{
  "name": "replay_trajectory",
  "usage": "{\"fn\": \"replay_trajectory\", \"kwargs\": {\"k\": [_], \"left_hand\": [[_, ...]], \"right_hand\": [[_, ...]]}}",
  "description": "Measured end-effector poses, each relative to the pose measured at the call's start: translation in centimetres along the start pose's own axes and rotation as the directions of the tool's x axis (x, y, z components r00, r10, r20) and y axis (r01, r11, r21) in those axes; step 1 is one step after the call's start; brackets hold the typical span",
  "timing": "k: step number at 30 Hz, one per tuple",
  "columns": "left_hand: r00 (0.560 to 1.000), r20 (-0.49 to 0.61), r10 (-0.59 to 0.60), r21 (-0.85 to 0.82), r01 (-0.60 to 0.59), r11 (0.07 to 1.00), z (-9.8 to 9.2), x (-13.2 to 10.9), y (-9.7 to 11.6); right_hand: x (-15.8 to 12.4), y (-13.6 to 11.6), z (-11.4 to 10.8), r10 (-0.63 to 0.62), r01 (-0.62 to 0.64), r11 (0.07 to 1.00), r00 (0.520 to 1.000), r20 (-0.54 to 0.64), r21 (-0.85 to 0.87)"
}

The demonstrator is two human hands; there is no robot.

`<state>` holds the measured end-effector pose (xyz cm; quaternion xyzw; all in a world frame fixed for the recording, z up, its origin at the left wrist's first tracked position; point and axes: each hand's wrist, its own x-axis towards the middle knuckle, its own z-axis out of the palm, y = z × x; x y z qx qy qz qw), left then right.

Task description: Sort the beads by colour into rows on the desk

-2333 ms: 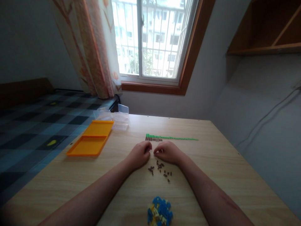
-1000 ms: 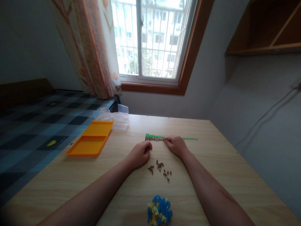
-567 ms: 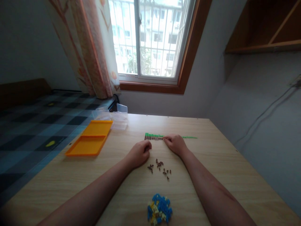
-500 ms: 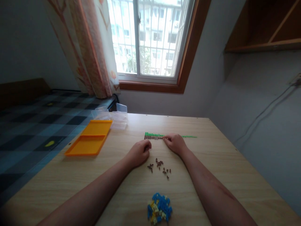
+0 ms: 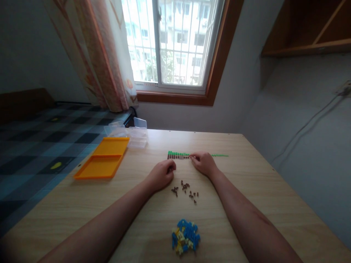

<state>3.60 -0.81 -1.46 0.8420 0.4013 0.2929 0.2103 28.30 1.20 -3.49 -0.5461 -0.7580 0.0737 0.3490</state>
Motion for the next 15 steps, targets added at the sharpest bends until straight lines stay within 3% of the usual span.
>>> {"fn": "replay_trajectory", "kwargs": {"k": [10, 15], "left_hand": [[0.968, 0.139, 0.210, -0.123, -0.194, 0.973, -0.5, -0.2, 0.5], [0.946, 0.195, 0.257, -0.177, -0.224, 0.958, -0.7, -0.3, 0.6]], "right_hand": [[0.1, 0.0, -0.5, 0.138, -0.151, 0.972, 0.987, 0.082, 0.181], [-1.4, -0.7, -1.1, 0.142, -0.183, 0.939, 0.977, 0.157, 0.292]]}}
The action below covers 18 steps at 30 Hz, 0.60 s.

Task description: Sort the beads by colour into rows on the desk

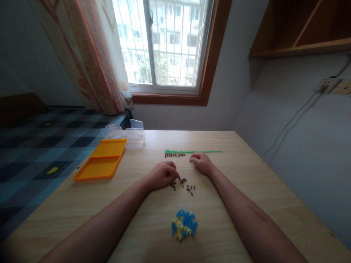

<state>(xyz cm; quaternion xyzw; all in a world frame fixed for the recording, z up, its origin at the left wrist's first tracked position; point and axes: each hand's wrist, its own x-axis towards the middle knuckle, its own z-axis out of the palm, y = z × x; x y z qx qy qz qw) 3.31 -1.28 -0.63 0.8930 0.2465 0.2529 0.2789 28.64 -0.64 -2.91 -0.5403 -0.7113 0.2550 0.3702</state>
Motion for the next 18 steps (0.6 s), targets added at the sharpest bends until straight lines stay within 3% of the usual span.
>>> {"fn": "replay_trajectory", "kwargs": {"k": [5, 8, 18], "left_hand": [[0.998, 0.061, -0.004, 0.013, 0.003, 1.000, -0.2, 0.0, 0.1], [0.997, 0.073, -0.004, 0.045, 0.001, 0.999, -0.2, 0.0, 0.1], [0.995, 0.091, -0.027, 0.080, 0.020, 0.997, -0.1, 0.1, -0.1]], "right_hand": [[-3.0, -1.5, -0.3, -0.072, 0.064, 0.996, 0.990, 0.124, 0.064], [-4.2, -2.5, -0.2, -0.139, 0.139, 0.990, 0.978, 0.153, 0.010], [-4.4, -3.1, 0.3, -0.319, 0.335, 0.941, 0.924, 0.212, -0.044]]}}
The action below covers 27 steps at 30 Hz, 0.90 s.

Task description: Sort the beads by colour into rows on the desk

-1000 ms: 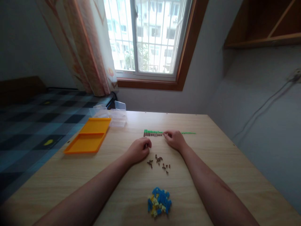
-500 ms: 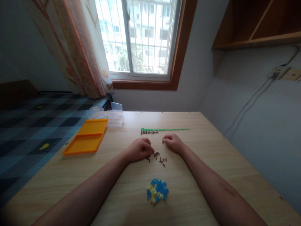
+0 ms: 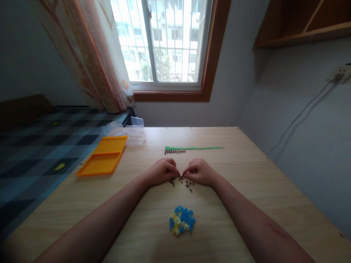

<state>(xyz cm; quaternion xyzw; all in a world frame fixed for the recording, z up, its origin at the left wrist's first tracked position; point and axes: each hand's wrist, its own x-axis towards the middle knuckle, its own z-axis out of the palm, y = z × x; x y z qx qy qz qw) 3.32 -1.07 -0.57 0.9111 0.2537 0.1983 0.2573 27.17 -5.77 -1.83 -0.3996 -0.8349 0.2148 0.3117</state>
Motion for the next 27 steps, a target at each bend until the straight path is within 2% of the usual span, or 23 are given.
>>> {"fn": "replay_trajectory", "kwargs": {"k": [4, 12, 17, 22, 27], "left_hand": [[1.000, 0.006, -0.002, -0.002, 0.002, 1.000, -0.10, 0.07, 0.06], [0.998, -0.017, -0.064, -0.078, 0.063, 0.995, -0.67, 0.13, 0.82], [0.994, -0.038, -0.098, -0.048, 0.096, 0.994, -0.74, 0.15, 0.93], [0.995, -0.054, -0.084, -0.009, 0.084, 0.996, -0.43, 0.12, 0.84], [0.990, -0.095, -0.102, 0.015, 0.104, 0.994, -0.21, 0.10, 0.88]], "right_hand": [[0.01, 0.26, -0.03, -0.018, 0.018, 1.000, 1.000, 0.010, -0.018], [-0.22, 0.13, -0.40, 0.045, -0.045, 0.999, 0.999, -0.026, -0.030], [-0.44, 0.03, -0.36, 0.069, -0.074, 0.994, 0.995, -0.071, -0.078], [-0.50, 0.17, -0.21, 0.045, -0.054, 0.986, 0.997, -0.060, -0.157], [-0.52, 0.17, -0.18, 0.031, -0.039, 0.986, 0.998, -0.051, -0.164]]}}
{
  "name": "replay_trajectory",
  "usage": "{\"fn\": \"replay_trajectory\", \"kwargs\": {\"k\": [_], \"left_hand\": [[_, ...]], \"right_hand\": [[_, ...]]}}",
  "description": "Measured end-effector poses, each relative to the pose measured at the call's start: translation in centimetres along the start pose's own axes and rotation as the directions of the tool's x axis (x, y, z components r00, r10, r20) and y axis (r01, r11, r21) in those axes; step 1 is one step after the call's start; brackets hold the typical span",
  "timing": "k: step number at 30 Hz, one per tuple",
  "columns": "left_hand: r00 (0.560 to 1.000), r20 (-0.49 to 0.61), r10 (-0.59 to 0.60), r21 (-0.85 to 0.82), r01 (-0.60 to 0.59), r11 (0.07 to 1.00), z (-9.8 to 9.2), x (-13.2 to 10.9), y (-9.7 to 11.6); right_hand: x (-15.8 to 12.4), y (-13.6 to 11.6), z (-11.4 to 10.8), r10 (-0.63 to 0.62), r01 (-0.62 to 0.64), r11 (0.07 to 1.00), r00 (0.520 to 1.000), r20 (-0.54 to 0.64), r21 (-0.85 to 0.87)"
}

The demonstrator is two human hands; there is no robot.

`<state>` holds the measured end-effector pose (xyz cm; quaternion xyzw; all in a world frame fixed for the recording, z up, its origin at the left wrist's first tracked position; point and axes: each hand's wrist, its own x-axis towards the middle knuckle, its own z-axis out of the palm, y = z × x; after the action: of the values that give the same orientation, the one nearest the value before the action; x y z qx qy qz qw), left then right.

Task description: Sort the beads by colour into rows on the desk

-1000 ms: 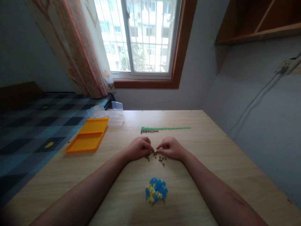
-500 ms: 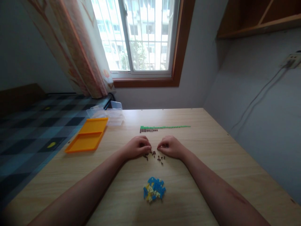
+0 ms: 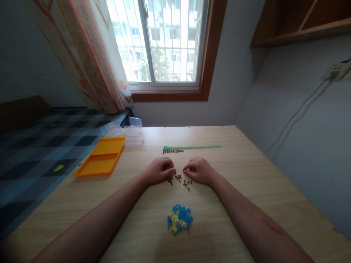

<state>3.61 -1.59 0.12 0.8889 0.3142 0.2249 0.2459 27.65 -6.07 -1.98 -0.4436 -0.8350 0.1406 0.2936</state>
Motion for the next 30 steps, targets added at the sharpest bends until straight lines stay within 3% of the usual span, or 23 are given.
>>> {"fn": "replay_trajectory", "kwargs": {"k": [12, 18, 23, 30], "left_hand": [[0.999, 0.013, 0.033, -0.058, -0.032, 0.998, -0.4, -0.2, 0.5], [0.992, 0.075, 0.105, -0.149, -0.093, 0.984, 0.2, -0.4, 0.9], [0.991, 0.084, 0.107, -0.103, -0.098, 0.990, 0.2, -0.4, 1.0], [0.990, 0.086, 0.115, -0.068, -0.110, 0.992, 0.1, -0.3, 1.0]], "right_hand": [[0.0, -0.4, 0.1, 0.071, -0.063, 0.985, 0.996, -0.047, 0.164], [0.2, 0.7, 0.2, 0.165, -0.156, 0.985, 0.974, -0.154, 0.069], [0.2, 0.7, 0.3, 0.119, -0.118, 0.993, 0.986, -0.119, 0.014], [0.0, 0.0, 0.0, 0.007, 0.004, 0.997, 0.990, -0.141, 0.074]]}}
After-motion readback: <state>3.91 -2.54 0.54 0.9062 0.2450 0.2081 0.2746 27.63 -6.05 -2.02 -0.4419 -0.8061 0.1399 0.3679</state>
